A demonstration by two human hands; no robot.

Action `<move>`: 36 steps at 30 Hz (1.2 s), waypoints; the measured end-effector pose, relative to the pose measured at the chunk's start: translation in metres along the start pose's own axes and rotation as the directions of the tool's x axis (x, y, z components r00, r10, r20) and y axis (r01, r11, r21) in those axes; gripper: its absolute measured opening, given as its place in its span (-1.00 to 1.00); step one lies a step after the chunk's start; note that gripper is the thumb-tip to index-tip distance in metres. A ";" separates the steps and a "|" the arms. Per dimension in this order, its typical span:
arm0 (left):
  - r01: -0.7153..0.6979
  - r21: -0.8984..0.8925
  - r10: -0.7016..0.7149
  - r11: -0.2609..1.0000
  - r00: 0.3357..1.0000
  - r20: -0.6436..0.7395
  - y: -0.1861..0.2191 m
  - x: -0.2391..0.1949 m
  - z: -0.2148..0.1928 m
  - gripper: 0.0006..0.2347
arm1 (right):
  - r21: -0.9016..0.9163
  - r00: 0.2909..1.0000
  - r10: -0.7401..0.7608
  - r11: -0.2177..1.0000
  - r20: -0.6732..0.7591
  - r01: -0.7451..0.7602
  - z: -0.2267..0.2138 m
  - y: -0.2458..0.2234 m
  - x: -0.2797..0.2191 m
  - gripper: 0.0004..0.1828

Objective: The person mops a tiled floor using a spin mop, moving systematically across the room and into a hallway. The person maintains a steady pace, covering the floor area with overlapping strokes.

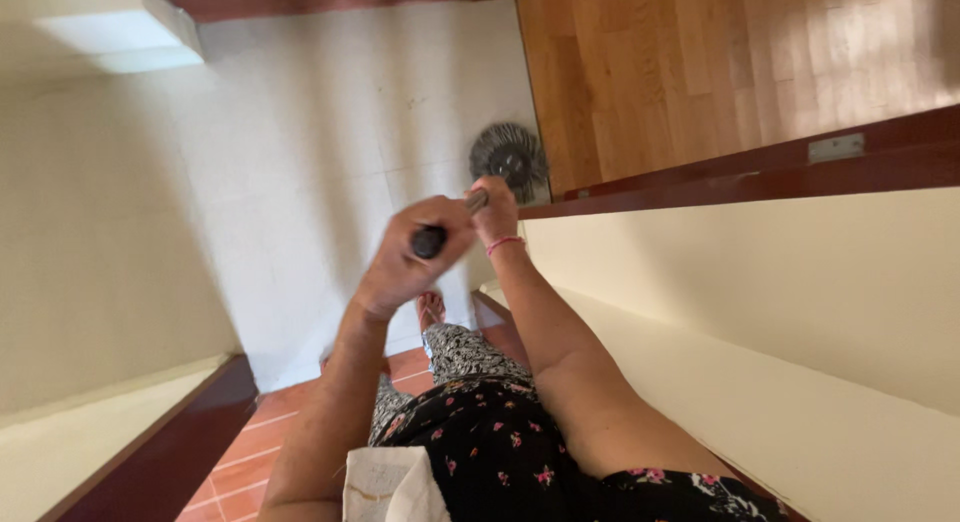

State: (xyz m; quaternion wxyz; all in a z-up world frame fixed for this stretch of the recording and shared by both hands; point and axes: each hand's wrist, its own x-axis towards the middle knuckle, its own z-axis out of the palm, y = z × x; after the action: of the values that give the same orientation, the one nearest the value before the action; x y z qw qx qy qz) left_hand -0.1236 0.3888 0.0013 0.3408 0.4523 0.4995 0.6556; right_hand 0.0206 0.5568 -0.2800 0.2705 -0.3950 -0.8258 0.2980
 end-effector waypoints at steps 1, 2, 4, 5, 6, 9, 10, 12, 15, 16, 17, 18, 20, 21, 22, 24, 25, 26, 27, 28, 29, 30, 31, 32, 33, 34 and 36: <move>0.078 -0.025 -0.079 0.997 0.997 -0.016 -0.002 0.002 -0.001 -0.93 | -0.037 1.000 0.014 0.999 0.005 -0.014 0.004 0.003 -0.001 -0.83; 0.156 -0.051 -0.158 0.986 0.987 -0.029 -0.004 0.003 -0.002 -0.90 | -0.073 1.000 0.029 0.997 0.010 -0.028 0.008 0.006 -0.001 -0.83; 0.244 -0.088 -0.249 0.966 0.967 -0.056 -0.010 0.009 0.004 -0.87 | -0.111 0.997 0.075 0.991 0.006 -0.074 0.011 0.018 0.008 -0.81; 0.264 -0.098 -0.272 0.959 0.959 -0.074 -0.012 0.008 0.009 -0.88 | -0.108 0.993 0.115 0.988 0.005 -0.114 0.015 0.023 0.006 -0.80; 0.285 -0.108 -0.295 0.952 0.951 -0.091 -0.013 0.008 0.016 -0.88 | -0.106 0.988 0.155 0.982 0.003 -0.154 0.016 0.028 0.005 -0.78; 0.084 -0.039 -0.085 0.996 0.996 -0.028 -0.017 0.015 0.035 -0.88 | 0.018 0.996 0.018 1.000 -0.082 -0.016 0.015 0.048 0.023 -0.81; 0.054 -0.004 -0.054 0.999 0.998 -0.012 -0.019 0.018 0.044 -0.87 | 0.073 0.998 -0.006 0.997 -0.069 0.011 0.013 0.056 0.031 -0.81; 0.015 0.055 -0.016 0.998 1.000 0.018 -0.023 0.016 0.063 -0.86 | 0.179 0.999 -0.040 0.983 -0.029 0.045 0.008 0.073 0.038 -0.80; 0.005 0.150 -0.008 0.989 1.000 0.018 -0.033 0.021 0.077 -0.79 | 0.291 0.990 -0.130 0.951 0.060 0.107 0.010 0.088 0.064 -0.79; 0.003 0.132 -0.005 0.991 1.000 0.016 -0.034 0.020 0.079 -0.78 | 0.302 0.992 -0.106 0.950 0.066 0.081 0.011 0.088 0.066 -0.79; -0.007 0.120 0.006 0.993 1.000 0.005 -0.035 0.023 0.078 -0.76 | 0.315 0.993 -0.094 0.947 0.074 0.066 0.013 0.085 0.075 -0.79; -0.017 0.107 0.018 0.994 1.000 -0.005 -0.036 0.025 0.076 -0.74 | 0.327 0.993 -0.082 0.943 0.082 0.051 0.015 0.081 0.082 -0.78; 0.008 0.079 -0.005 0.997 0.999 -0.034 -0.035 0.023 0.068 -0.79 | 0.327 0.994 -0.083 0.943 0.067 0.057 0.017 0.068 0.080 -0.77; 0.025 0.062 -0.021 0.998 0.998 -0.054 -0.033 0.019 0.064 -0.79 | 0.325 0.994 -0.083 0.944 0.068 0.056 0.018 0.061 0.075 -0.77; 0.018 0.075 -0.014 0.997 0.999 -0.051 -0.031 0.015 0.060 -0.81 | 0.319 0.994 -0.062 0.947 0.087 0.031 0.021 0.053 0.069 -0.77; -0.008 0.104 0.012 0.995 0.999 -0.038 -0.026 0.008 0.048 -0.82 | 0.301 0.993 -0.026 0.953 0.113 -0.010 0.027 0.040 0.064 -0.77; -0.005 0.100 0.009 0.995 0.999 -0.041 -0.021 0.003 0.042 -0.82 | 0.270 0.992 -0.049 0.963 0.115 0.016 0.033 0.032 0.063 -0.76; -0.002 0.096 0.006 0.995 0.999 -0.043 -0.016 -0.003 0.036 -0.82 | 0.239 0.990 -0.073 0.970 0.118 0.043 0.040 0.025 0.063 -0.75; -0.001 0.091 0.005 0.996 0.999 -0.045 -0.011 -0.009 0.030 -0.82 | 0.207 0.988 -0.097 0.976 0.119 0.071 0.047 0.019 0.061 -0.74; 0.016 0.085 -0.012 0.996 0.999 -0.051 -0.005 -0.015 0.025 -0.81 | 0.215 0.985 -0.136 0.970 0.109 0.110 0.053 0.013 0.055 -0.74; 0.032 0.080 -0.027 0.996 0.998 -0.055 0.001 -0.022 0.019 -0.80 | 0.224 0.980 -0.176 0.963 0.096 0.151 0.060 0.005 0.049 -0.74; 0.047 0.076 -0.043 0.996 0.997 -0.058 0.008 -0.029 0.014 -0.80 | 0.233 0.973 -0.215 0.954 0.081 0.191 0.068 -0.003 0.042 -0.74; 0.192 0.018 -0.191 0.981 0.979 -0.066 0.014 -0.036 0.008 -0.81 | 0.256 0.978 -0.174 0.957 0.116 0.140 0.075 -0.011 0.035 -0.77; 0.333 -0.041 -0.335 0.942 0.940 -0.065 0.020 -0.044 0.003 -0.82 | 0.276 0.979 -0.133 0.957 0.153 0.087 0.081 -0.019 0.027 -0.79; 0.462 -0.100 -0.469 0.881 0.882 -0.055 0.025 -0.050 -0.003 -0.83 | 0.294 0.977 -0.095 0.955 0.189 0.036 0.088 -0.027 0.023 -0.82; 0.353 -0.026 -0.353 0.935 0.932 -0.086 0.030 -0.056 -0.009 -0.82 | 0.307 0.974 -0.123 0.950 0.191 0.059 0.096 -0.035 0.020 -0.81; 0.119 0.130 -0.103 0.984 0.987 -0.122 0.038 -0.070 -0.022 -0.81 | 0.330 0.964 -0.179 0.938 0.197 0.107 0.113 -0.053 0.012 -0.78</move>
State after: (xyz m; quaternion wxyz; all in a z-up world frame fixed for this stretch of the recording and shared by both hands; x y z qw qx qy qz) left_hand -0.1190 0.3078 0.0181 0.3158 0.4077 0.5864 0.6247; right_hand -0.0892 0.5086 -0.3169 0.2566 -0.2488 -0.8192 0.4485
